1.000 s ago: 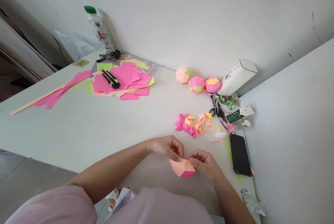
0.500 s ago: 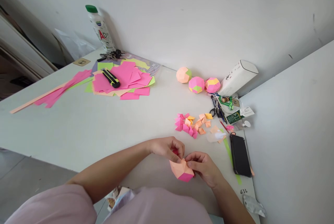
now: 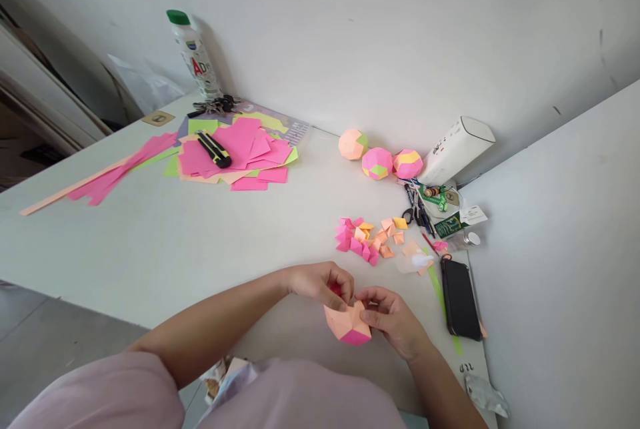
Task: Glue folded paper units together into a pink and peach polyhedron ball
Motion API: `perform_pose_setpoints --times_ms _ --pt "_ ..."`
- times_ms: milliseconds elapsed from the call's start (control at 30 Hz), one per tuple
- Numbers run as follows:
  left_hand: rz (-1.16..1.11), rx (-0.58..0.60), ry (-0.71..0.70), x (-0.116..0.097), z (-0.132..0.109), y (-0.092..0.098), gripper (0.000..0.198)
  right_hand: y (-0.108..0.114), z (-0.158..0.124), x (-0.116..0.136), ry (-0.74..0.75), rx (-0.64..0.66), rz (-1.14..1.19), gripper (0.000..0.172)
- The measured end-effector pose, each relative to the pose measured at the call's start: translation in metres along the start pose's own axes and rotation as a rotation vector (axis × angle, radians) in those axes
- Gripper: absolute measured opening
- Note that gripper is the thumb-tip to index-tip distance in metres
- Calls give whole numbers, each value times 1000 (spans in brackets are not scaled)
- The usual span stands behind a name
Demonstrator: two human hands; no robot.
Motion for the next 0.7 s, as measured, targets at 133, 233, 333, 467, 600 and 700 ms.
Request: perform_pose_setpoints --times_ms 133,233,333,467,600,700 --pt "3 12 4 1 0 1 16 -2 -2 4 19 -2 -13 29" --pt "-1 15 7 1 0 1 15 -2 -3 5 31 1 -23 29" --pt "-3 17 12 0 0 1 16 -2 -4 5 43 0 -35 28" --pt "7 11 21 0 0 0 16 -3 -3 6 58 13 -51 28" --pt "7 10 28 -1 0 0 16 -3 -4 6 69 19 -67 28" --pt "2 16 28 0 0 0 14 -3 -5 7 73 17 -70 28"
Point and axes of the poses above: each hand's wrist, its own z-axis towards the middle knuckle, its own y-axis out of the back of the hand, x = y × z, the point moved 1 cm from there along z, towards the middle knuckle, and after that the axes turned 14 degrees about -z, right-handed, at the moved point
